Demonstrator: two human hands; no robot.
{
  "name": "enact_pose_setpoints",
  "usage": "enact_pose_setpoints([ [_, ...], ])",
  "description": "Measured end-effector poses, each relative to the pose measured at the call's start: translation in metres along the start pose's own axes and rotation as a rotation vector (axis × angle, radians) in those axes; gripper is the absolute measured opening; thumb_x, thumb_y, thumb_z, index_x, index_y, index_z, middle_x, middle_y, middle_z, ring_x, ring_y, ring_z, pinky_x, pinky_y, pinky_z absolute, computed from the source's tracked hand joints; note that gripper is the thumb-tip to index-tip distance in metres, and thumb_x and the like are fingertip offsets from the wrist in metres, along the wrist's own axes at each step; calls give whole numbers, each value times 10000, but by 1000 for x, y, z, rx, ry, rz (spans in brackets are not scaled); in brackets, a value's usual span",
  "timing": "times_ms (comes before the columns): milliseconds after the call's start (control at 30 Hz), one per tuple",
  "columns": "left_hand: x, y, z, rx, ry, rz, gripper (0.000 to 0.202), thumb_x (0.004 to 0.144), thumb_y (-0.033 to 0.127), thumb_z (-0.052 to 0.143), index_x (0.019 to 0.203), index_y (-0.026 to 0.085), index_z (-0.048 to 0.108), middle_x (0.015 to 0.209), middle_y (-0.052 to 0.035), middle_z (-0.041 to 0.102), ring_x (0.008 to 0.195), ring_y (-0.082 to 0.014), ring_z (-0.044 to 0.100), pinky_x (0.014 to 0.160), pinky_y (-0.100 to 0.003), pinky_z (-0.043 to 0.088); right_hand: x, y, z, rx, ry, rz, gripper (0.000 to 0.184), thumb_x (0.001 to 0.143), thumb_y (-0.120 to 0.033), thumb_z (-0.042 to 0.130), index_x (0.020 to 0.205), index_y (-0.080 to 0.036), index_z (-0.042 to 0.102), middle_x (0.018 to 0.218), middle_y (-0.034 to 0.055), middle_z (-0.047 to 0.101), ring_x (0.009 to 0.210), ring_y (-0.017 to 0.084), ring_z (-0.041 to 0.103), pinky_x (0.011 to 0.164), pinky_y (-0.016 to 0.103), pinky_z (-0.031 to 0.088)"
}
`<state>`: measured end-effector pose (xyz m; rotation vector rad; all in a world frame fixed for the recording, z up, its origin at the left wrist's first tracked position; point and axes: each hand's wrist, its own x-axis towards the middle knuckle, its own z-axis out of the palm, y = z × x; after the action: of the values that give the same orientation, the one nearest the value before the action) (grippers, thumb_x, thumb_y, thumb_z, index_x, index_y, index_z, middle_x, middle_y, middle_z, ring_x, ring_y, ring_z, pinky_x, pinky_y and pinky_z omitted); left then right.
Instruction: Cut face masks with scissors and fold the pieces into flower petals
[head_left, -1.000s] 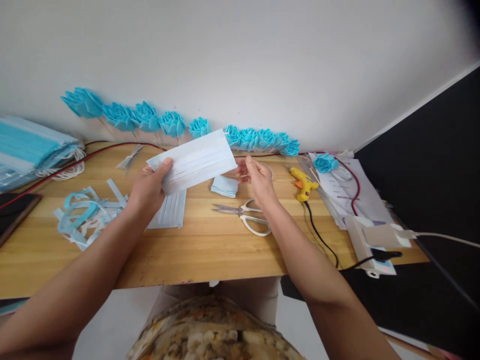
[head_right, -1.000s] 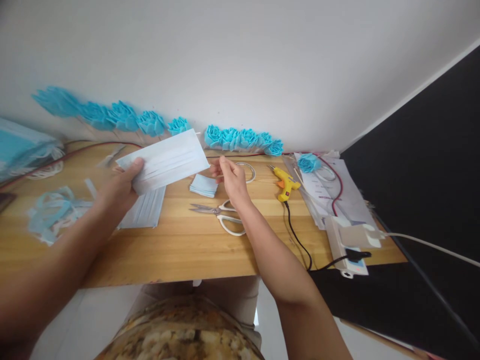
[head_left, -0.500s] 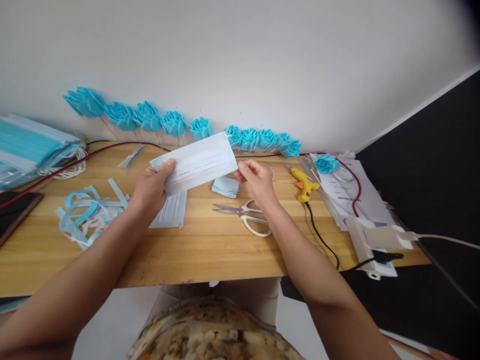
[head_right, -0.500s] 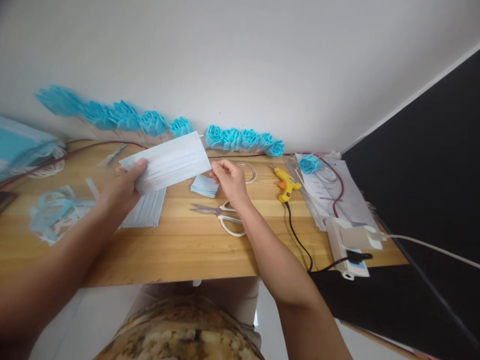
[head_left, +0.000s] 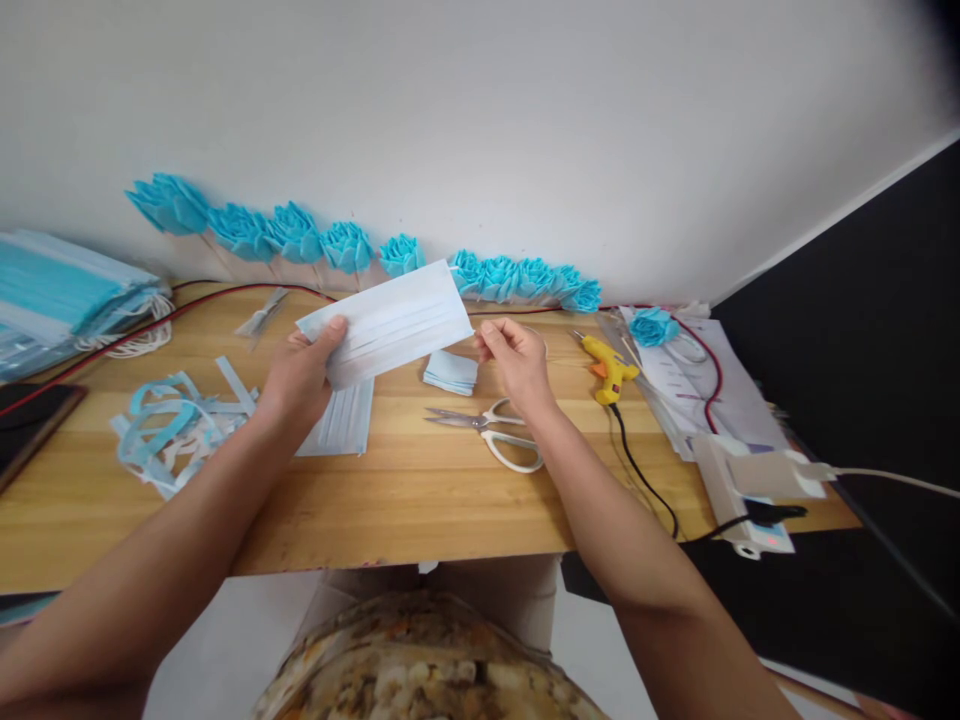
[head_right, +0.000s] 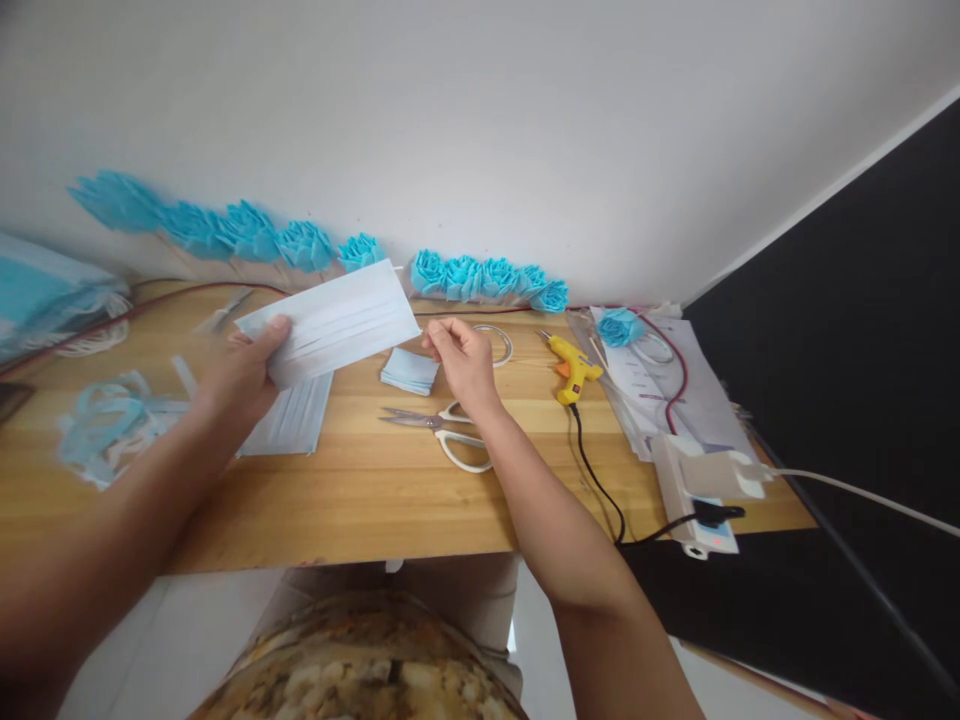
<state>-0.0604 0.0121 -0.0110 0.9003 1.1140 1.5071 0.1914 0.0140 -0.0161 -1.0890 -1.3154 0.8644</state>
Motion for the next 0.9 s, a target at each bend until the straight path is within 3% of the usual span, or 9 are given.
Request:
enact_pose_setpoints([
  [133, 0, 1, 1, -27, 2, -14, 378, 597, 476, 885, 840, 238, 720, 824, -14, 763, 913, -271, 721, 737, -334, 609, -1, 1, 1, 45, -13, 31, 407, 861, -602, 630, 835, -200, 693, 734, 9, 688, 642, 117, 589, 596, 244, 474],
  [300, -1, 1, 1, -42, 7, -35, 350, 585, 456, 902, 788, 236, 720, 788, -1, 756, 872, -255, 719, 720, -316, 607, 0, -2, 1, -4, -41, -15, 335, 847, -521, 673, 763, -198, 645, 684, -14, 659, 587, 103, 546, 587, 243, 455],
  [533, 0, -2, 0, -51, -10, 4, 307, 661, 432, 866, 861, 241, 732, 853, -13, 777, 969, -266, 723, 745, -309, 625, -2, -5, 0, -170, 9, -105, 314, 900, -444, 599, 698, -205, 582, 632, -28, 601, 604, 116, 527, 623, 266, 418],
  [767, -7, 7, 5, -123, 27, -50, 220, 706, 327, 859, 791, 197, 702, 686, 3, 726, 720, -199, 718, 606, -243, 603, -3, -9, -2, -239, 45, -150, 329, 926, -429, 563, 680, -213, 524, 597, -43, 529, 580, 117, 472, 621, 281, 380],
  [900, -8, 10, 7, -112, 42, -57, 190, 724, 301, 846, 751, 207, 683, 649, 9, 706, 715, -200, 719, 618, -243, 603, -2, -5, -1, -193, 36, -110, 380, 907, -515, 592, 684, -210, 554, 602, -35, 565, 585, 116, 499, 618, 274, 413],
])
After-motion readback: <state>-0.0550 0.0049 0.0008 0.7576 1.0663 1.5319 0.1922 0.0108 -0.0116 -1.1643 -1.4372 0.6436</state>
